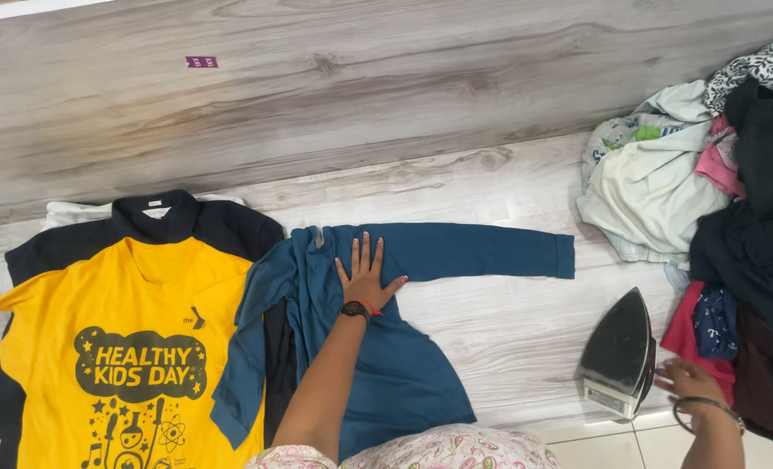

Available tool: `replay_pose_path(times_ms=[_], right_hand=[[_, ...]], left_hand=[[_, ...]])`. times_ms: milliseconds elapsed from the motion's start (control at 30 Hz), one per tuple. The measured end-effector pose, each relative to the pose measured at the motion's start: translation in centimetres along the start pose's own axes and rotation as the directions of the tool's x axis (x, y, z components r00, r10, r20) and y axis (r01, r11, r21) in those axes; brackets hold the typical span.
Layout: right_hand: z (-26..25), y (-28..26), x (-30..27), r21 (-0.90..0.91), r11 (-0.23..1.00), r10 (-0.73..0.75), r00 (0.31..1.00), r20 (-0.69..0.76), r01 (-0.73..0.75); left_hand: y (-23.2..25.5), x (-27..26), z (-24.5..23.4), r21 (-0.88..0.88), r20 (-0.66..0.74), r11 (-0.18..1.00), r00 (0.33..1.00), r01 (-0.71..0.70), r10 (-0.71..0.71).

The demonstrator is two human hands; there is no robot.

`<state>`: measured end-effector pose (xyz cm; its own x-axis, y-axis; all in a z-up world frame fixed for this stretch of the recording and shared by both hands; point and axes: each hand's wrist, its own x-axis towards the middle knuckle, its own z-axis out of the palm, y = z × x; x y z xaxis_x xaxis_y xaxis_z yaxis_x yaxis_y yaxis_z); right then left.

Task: The person irons a yellow t-shirt and a blue long-sleeved shirt on a bed. They smooth the fabric with one hand while moving the iron with the other, then flip and reposition each shirt to iron different areas.

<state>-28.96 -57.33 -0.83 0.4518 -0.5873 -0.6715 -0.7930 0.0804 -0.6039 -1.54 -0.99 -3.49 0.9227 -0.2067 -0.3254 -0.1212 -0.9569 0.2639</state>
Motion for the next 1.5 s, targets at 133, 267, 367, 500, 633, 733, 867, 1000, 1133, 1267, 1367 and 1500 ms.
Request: replay_pose_path(times_ms=[133,267,367,500,633,733,867,1000,1133,1267,1367,1500], right_hand=[[1.0,2.3,1.5,-0.140,0.987,-0.083,0.996,-0.040,0.077],[2.4,2.0,1.5,-0.290,0.956,-0.088,0.987,-0.135,0.046],[3.4,1.6,0.9,-0.288,0.956,-0.088,0.989,-0.117,0.051],[5.6,1.1,-1.2,-0.094,0.993,-0.072,0.994,-0.077,0.064],[8.8,-0.7,-3.5,0.283,0.959,0.010,0.997,0.072,-0.030],[11.1,-3.2,-5.5,0.390,0.921,-0.058,0.977,0.205,-0.027],[15.7,-9.1,-10.8,0.158,0.980,-0.169,0.928,0.331,0.122],[20.8,-15.5,-15.4,0.093,0.971,-0.238,0.855,0.461,0.220],[29.4,-20.1,-15.6,-0.037,0.915,-0.328,0.793,0.514,0.402],[37.4,-21.4,-13.4,-0.142,0.858,-0.365,0.779,0.510,0.494],[39.9,-21.0,-11.8,-0.342,0.766,-0.352,0.800,0.486,0.544],[40.7,-20.4,-10.0,-0.477,0.602,-0.499,0.768,0.401,0.640]], left_hand=[[0.0,0.2,-0.3,-0.052,-0.016,0.999,1.000,0.000,-0.001],[-0.5,0.0,0.3,-0.091,-0.140,0.996,0.990,-0.021,0.009],[-1.0,0.0,0.2,-0.079,-0.004,0.995,0.998,0.054,-0.055],[-1.7,0.1,0.2,-0.039,-0.009,0.999,1.000,0.029,-0.029],[-1.4,0.1,-0.2,-0.005,0.036,0.999,0.998,0.044,-0.043],[-1.3,0.1,-0.3,-0.011,0.048,0.999,0.998,0.038,-0.037],[-1.4,-0.3,-0.3,-0.023,0.049,0.999,0.998,0.037,-0.036],[-0.8,-0.4,-0.4,0.002,0.061,0.999,0.997,0.050,-0.050],[-1.2,-0.6,-0.4,0.010,0.105,0.999,0.993,0.053,-0.053],[-3.0,-0.2,1.3,-0.032,0.039,0.999,0.999,-0.004,0.005],[-4.0,-0.3,2.0,-0.020,0.002,0.999,0.999,-0.036,0.036],[-3.3,-0.7,-0.1,-0.056,0.159,0.998,0.987,0.028,-0.019]])
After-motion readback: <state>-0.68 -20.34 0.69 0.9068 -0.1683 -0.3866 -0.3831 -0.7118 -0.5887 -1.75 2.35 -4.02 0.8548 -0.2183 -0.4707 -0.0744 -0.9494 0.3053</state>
